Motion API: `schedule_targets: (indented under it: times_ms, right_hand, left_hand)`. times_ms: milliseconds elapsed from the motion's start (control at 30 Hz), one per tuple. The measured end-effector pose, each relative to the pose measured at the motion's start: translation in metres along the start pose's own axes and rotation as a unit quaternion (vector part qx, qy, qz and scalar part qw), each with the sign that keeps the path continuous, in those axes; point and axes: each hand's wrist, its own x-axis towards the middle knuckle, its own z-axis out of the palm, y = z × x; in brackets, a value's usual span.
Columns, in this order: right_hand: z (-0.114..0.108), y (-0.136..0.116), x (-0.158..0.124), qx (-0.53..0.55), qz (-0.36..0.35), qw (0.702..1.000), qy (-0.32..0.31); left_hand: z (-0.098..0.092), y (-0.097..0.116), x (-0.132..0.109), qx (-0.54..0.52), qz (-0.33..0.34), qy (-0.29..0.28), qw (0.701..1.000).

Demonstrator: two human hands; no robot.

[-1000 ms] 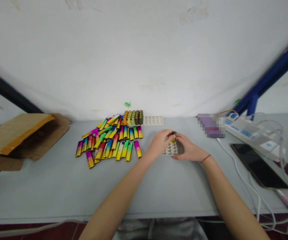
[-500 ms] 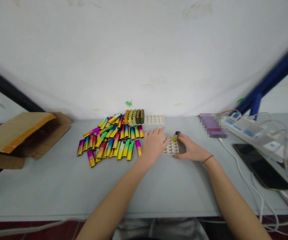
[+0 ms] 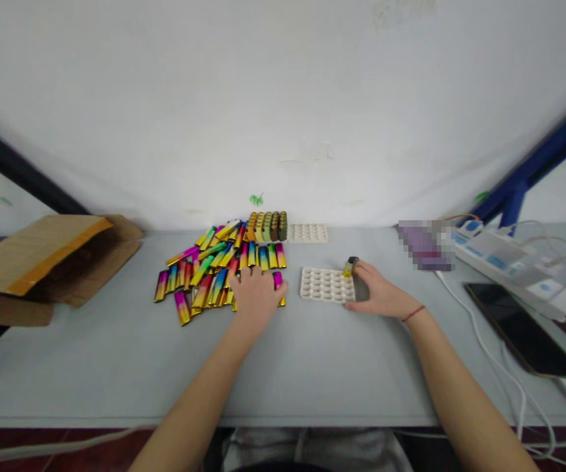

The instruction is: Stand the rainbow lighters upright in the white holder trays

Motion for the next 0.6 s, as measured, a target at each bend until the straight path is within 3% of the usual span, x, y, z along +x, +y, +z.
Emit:
schedule_targets:
  times_ms: [267,400,500,600]
  right_hand:
    - [0.0002,-0.0009,0.0002,0.004,-0.001,1.0,0.002]
    - [-0.0003,-0.0015,0.0005,-0.001,-0.006,1.0,0.003]
    - [-0.0004,-0.0018,0.0004,-0.001,-0.004,1.0,0.004]
    - [0.0,-0.0018,0.0,-0.001,-0.001,1.0,0.002]
  left_hand:
    - [0.0044,-0.0024,-0.003,-0.048,0.026,0.007,0.999]
    - [0.0031,-0.0028,-0.0027,-0.132,0.027,0.034,0.99]
    - [0.0043,-0.0031,0.0002,-0.264,0.036,0.065,0.962]
    - [0.0099,-0.0019,0.0019,-0.426,0.043,0.075,0.9]
